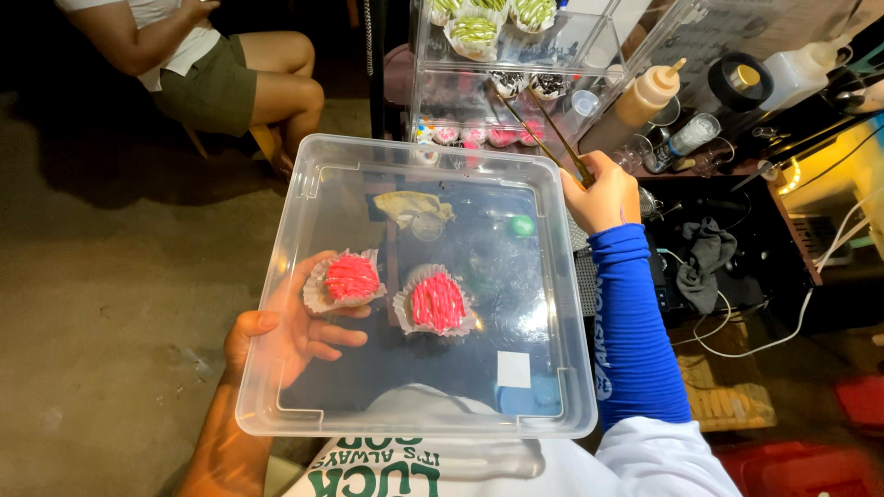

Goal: The person removes the lid from a plastic container and uses tongs to transfer cupcakes from a display shelf into the container. They secure the lid back onto the container, open a bottle, and use a cloth to wipe down a metal countertop.

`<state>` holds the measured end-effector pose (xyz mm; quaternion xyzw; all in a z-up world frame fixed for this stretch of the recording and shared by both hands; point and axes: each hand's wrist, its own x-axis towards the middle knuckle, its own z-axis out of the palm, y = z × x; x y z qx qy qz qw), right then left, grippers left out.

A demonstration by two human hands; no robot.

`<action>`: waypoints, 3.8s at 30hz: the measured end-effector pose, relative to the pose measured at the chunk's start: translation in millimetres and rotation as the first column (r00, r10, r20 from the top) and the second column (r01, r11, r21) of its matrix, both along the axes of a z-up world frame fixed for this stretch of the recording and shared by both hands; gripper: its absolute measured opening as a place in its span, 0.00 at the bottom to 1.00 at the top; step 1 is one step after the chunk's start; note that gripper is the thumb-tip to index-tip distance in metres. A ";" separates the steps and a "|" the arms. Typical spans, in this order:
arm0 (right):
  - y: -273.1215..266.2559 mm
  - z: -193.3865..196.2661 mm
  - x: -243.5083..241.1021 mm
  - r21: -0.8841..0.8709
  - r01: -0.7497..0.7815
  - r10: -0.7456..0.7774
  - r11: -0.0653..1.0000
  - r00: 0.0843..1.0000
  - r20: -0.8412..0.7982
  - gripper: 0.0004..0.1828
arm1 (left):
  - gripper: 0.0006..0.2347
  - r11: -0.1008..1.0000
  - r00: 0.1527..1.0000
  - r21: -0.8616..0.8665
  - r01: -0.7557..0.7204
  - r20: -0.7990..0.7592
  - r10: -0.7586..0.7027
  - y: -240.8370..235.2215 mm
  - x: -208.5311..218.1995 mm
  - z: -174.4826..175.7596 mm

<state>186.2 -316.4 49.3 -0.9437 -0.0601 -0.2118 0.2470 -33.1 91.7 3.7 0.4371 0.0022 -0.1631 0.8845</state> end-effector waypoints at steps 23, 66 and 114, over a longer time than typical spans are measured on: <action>-89.7 121.7 -223.5 -0.338 -0.257 0.047 0.906 0.852 -0.521 0.35 | 0.53 0.999 0.990 -0.011 0.046 0.135 -0.044 -8.3 31.6 1.8; -23.2 62.1 9.7 -0.026 -0.343 0.326 0.939 0.911 -0.251 0.24 | 0.56 0.988 0.997 -0.140 0.065 0.056 -0.058 -0.5 -20.7 -15.6; -12.0 -9.5 -36.6 -0.156 0.083 -0.099 0.984 0.990 -0.098 0.27 | 0.56 0.966 0.982 -0.175 0.188 0.065 -0.180 15.3 14.0 -19.1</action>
